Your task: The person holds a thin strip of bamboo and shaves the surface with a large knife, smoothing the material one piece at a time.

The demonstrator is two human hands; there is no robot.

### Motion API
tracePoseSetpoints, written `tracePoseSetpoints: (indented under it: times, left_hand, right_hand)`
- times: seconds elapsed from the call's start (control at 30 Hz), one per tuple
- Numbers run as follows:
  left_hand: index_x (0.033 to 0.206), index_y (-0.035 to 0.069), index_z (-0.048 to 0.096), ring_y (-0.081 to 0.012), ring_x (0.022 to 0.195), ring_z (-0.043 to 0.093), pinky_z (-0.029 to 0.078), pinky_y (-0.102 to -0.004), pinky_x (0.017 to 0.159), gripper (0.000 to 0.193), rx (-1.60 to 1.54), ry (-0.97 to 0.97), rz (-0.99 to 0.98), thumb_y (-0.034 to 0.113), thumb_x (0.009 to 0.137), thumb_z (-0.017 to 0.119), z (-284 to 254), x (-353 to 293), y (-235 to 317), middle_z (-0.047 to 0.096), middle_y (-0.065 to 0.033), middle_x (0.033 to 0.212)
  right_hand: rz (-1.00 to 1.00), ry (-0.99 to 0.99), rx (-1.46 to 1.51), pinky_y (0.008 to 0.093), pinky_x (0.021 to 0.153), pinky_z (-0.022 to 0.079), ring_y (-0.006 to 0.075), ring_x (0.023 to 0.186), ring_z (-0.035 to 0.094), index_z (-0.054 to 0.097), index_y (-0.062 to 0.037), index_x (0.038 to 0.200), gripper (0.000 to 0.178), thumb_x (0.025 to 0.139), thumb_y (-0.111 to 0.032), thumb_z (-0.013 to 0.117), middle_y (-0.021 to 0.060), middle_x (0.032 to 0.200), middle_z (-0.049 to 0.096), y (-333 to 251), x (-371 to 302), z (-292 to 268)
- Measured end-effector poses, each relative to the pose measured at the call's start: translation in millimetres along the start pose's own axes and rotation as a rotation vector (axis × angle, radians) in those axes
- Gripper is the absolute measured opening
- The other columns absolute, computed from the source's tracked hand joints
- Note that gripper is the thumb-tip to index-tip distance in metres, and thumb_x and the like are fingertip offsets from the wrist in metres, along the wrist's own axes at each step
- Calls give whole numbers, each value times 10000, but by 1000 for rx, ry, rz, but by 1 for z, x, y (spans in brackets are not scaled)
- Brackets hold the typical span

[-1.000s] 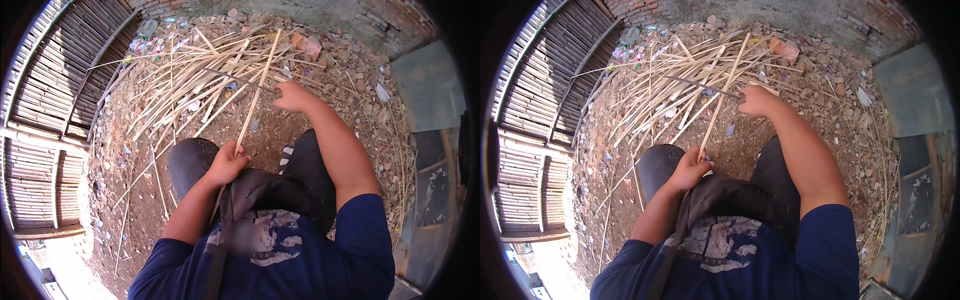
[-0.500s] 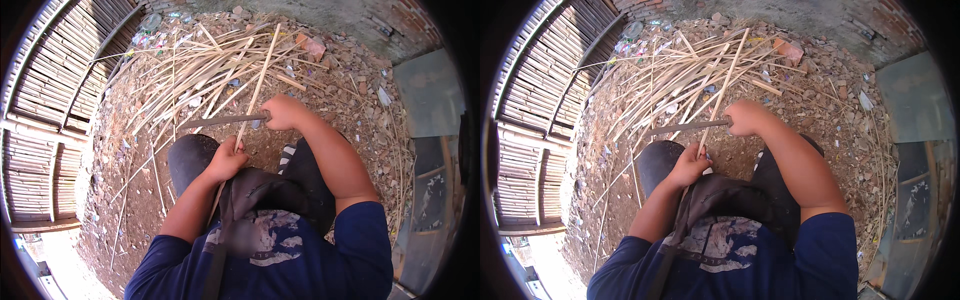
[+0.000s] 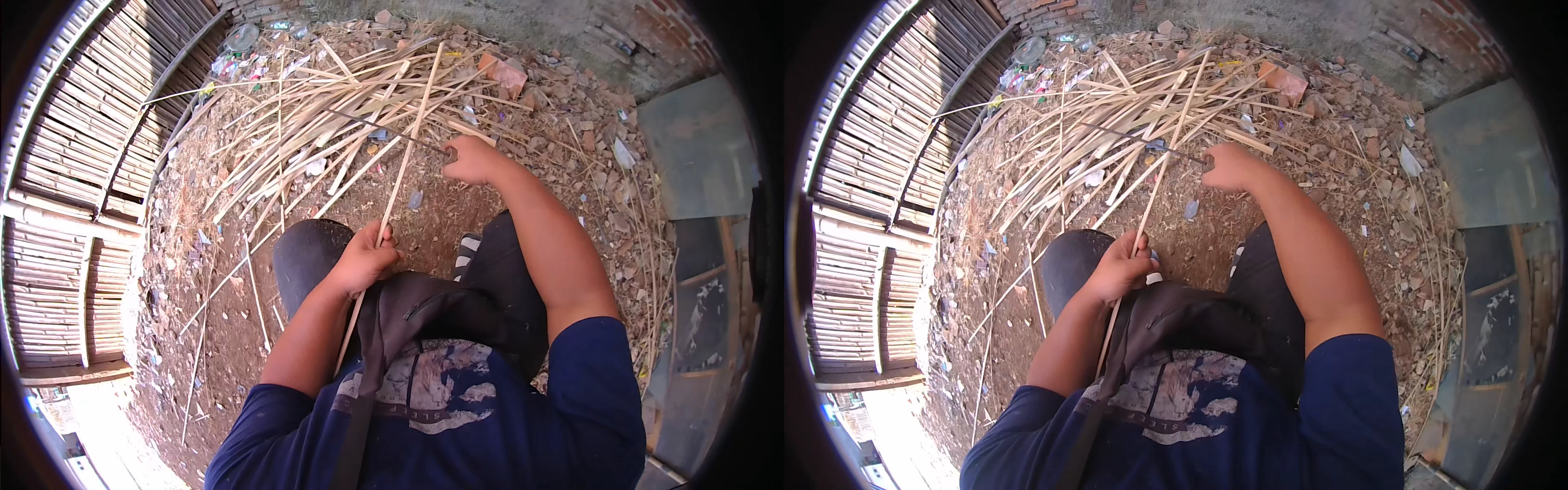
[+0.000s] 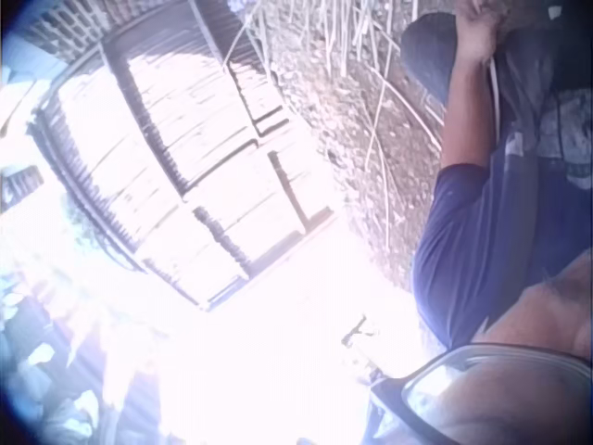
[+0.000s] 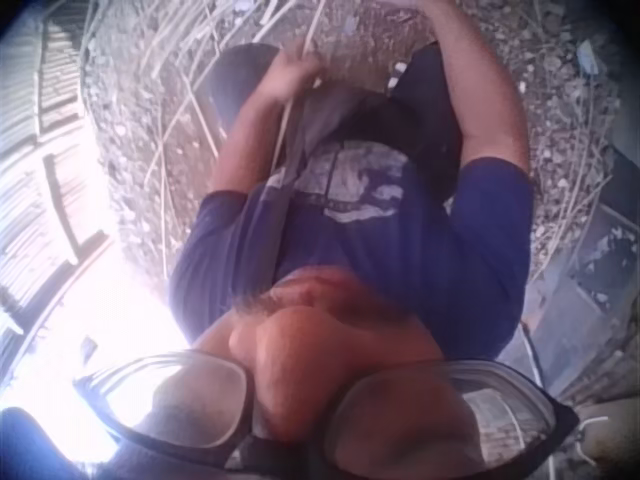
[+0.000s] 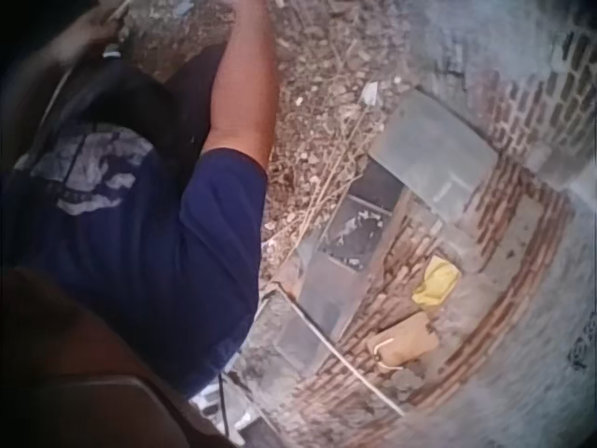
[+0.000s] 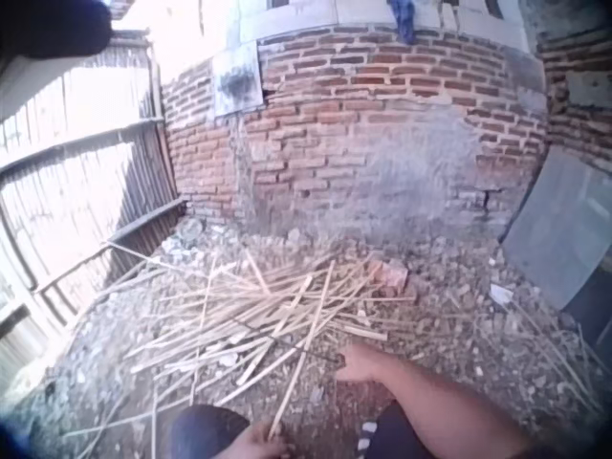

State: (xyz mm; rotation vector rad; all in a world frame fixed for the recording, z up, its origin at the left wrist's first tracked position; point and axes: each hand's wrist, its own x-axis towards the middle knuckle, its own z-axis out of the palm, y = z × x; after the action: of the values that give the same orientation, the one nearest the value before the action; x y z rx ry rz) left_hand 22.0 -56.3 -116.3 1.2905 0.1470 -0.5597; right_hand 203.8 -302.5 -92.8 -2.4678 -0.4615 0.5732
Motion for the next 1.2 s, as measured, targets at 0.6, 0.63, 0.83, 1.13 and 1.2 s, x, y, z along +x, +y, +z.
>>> tracePoseSetpoints:
  times: [0.6, 0.63, 0.83, 1.13, 1.2]
  left_hand:
    - [962, 149, 423, -63, 544, 443, 374, -245, 491, 357, 204, -25, 74, -35, 836, 702, 4, -1, -13, 466, 59, 746]
    - [964, 148, 420, -66, 542, 446, 373, -246, 490, 358, 208, -17, 68, -37, 837, 700, 5, 0, -9, 462, 57, 744]
    - [984, 151, 414, -68, 547, 462, 334, -230, 470, 364, 21, -45, 11, -75, 847, 665, -3, -6, -7, 453, 54, 749]
    - [996, 176, 409, -62, 545, 420, 300, -225, 459, 391, -246, -43, -5, -109, 839, 626, 0, -12, 8, 454, 52, 777]
    - [995, 177, 410, -64, 544, 417, 301, -228, 457, 393, -198, -90, 19, -103, 837, 636, -4, -10, 1, 450, 53, 774]
  right_hand:
    - [-10, 0, -37, 501, 790, 544, 397, 881, 696, 734, -50, 1037, 370, 723, -240, 689, 201, 941, 725, 6, 0, 1]
    - [102, 86, 84, 501, 791, 543, 399, 882, 695, 734, -47, 1035, 368, 723, -235, 686, 206, 943, 724, 14, 7, -4]
    - [-235, -73, -221, 437, 799, 550, 358, 877, 700, 738, -47, 1039, 385, 719, -260, 706, 210, 936, 721, -33, -17, 16]
    - [-214, -55, -179, 441, 764, 549, 312, 814, 722, 714, -24, 1101, 431, 735, -248, 682, 202, 932, 728, -30, -19, 9]
    - [-327, -112, -241, 450, 737, 543, 301, 794, 718, 705, 3, 1006, 377, 719, -240, 689, 193, 831, 710, -38, -24, 9]
